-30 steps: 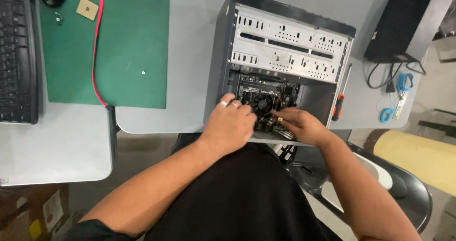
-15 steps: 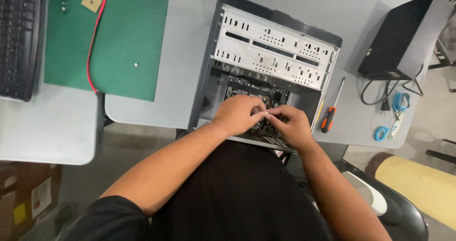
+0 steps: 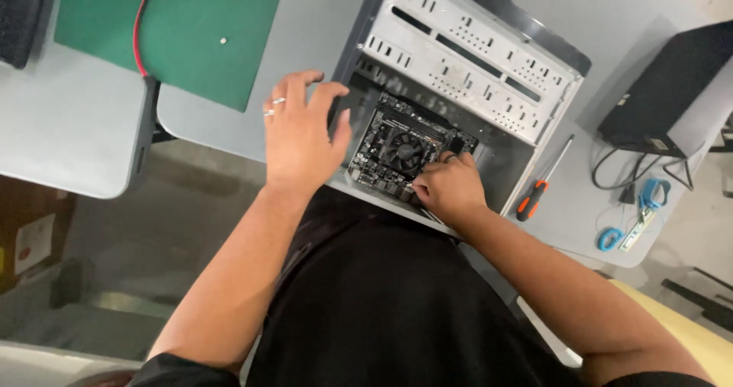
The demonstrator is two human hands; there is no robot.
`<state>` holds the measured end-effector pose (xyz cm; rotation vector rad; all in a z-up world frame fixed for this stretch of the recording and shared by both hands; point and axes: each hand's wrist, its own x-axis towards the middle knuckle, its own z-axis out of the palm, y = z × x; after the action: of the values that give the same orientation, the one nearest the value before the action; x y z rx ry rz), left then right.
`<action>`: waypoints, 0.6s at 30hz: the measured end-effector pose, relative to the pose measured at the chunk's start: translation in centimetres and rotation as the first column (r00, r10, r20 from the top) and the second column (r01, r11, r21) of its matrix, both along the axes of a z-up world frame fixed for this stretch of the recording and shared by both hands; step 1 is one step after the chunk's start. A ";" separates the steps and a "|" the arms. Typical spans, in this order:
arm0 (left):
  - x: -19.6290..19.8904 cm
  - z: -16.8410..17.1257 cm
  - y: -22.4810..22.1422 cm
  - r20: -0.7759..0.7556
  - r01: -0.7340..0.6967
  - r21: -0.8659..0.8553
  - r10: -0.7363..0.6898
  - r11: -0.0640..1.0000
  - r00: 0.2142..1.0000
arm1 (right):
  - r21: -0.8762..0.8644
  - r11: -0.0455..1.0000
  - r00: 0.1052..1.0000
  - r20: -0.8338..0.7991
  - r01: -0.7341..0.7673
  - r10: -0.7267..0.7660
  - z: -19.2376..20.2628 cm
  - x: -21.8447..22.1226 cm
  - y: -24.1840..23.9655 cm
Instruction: Connecting internal power and data cables to a computer motherboard inside a PC case
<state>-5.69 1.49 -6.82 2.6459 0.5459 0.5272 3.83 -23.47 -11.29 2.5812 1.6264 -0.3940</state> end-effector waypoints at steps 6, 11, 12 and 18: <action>0.2 2.8 0.0 -0.118 0.009 -0.255 -0.041 0.967 0.992 | -0.428 0.884 0.947 -0.159 0.190 -0.280 2.3 -0.6 3.1; 0.1 2.6 0.2 -0.115 -0.002 -0.313 -0.036 0.950 0.993 | -0.324 0.898 0.894 -0.233 0.299 -0.382 1.3 -0.8 2.8; 0.1 2.5 0.2 -0.129 -0.004 -0.317 -0.038 0.949 0.991 | -0.252 0.898 0.859 -0.287 0.360 -0.425 1.0 -0.9 2.6; 0.1 2.3 0.4 -0.143 -0.016 -0.405 -0.046 0.914 0.989 | -0.080 0.901 0.823 -0.377 0.427 -0.424 -0.6 -0.7 1.4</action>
<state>-5.56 1.84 -4.51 2.2970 0.6054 0.1815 3.11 -22.04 -11.84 3.0103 1.0934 -0.9845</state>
